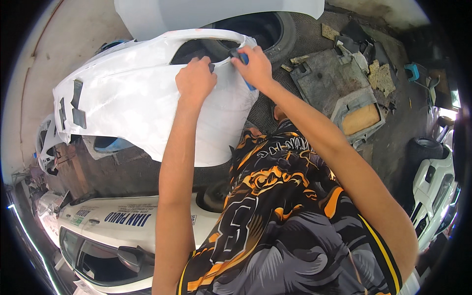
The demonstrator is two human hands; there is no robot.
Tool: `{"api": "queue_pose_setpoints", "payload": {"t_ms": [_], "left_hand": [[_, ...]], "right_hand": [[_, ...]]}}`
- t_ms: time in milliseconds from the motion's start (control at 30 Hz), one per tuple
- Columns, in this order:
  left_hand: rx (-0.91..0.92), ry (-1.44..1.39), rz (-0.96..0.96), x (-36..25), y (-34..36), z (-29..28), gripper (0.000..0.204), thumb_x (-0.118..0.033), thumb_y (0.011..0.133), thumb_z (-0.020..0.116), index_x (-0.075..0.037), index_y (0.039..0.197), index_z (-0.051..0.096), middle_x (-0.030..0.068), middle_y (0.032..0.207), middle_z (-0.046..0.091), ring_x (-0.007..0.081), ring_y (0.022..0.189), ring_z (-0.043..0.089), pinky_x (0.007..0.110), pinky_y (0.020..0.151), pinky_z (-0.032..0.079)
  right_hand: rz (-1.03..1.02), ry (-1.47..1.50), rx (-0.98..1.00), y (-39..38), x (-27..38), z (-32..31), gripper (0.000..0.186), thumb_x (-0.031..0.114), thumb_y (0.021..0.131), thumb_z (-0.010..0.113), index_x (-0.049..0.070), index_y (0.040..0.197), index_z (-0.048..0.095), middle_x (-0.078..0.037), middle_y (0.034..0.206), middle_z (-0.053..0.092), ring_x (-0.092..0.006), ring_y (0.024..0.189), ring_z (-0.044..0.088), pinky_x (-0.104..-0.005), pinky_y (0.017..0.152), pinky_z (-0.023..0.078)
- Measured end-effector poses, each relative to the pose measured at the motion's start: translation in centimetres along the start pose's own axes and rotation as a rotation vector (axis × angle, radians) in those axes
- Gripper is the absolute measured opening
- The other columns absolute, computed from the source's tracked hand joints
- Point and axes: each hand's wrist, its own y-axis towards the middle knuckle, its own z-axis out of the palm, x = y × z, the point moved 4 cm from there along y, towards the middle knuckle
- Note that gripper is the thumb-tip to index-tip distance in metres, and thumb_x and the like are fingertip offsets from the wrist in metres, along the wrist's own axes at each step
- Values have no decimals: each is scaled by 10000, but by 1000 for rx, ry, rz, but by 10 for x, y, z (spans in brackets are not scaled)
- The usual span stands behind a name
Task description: The person sands a white car bumper with sanding blocks, moving methodically across the surface. They switch between different sanding blocks and occasionally dip one into a bucket of water before continuing to sand.
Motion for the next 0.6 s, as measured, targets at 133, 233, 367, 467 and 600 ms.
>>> {"api": "queue_pose_setpoints", "payload": {"t_ms": [133, 233, 367, 467, 600], "left_hand": [[17, -5, -30, 0, 0, 1, 285, -212, 821, 726, -145, 1098, 726, 98, 1070, 712, 345, 910, 732, 455, 764, 584], [17, 7, -40, -1, 0, 0, 297, -212, 819, 728, -154, 1111, 729, 93, 1071, 713, 341, 914, 732, 450, 768, 585], [46, 7, -53, -3, 0, -1, 316, -214, 814, 733, -163, 1126, 731, 91, 1073, 715, 341, 922, 733, 446, 777, 587], [42, 13, -60, -2, 0, -2, 326, -216, 810, 733, -168, 1133, 733, 90, 1070, 716, 336, 924, 734, 444, 778, 588], [85, 31, -93, 0, 1, 1, 414, -285, 793, 780, -184, 1190, 724, 64, 1119, 726, 315, 994, 722, 439, 830, 577]], "right_hand": [[-7, -41, -18, 0, -4, -2, 360, 393, 832, 793, 166, 1095, 703, -153, 1024, 621, -359, 950, 669, -464, 791, 552], [-73, 3, -16, -1, -1, -5, 362, 399, 833, 795, 165, 1094, 707, -153, 1013, 622, -365, 922, 676, -457, 779, 554], [63, 8, -56, -3, -1, -8, 362, 401, 842, 781, 165, 1106, 705, -159, 1019, 627, -374, 904, 682, -463, 772, 561], [-100, 23, 112, -5, 12, 0, 363, 401, 845, 774, 164, 1111, 703, -166, 1020, 637, -375, 903, 687, -466, 767, 564], [-28, 17, -115, -5, 13, -9, 352, 389, 844, 770, 164, 1108, 705, -178, 1035, 636, -378, 910, 688, -460, 760, 566]]}}
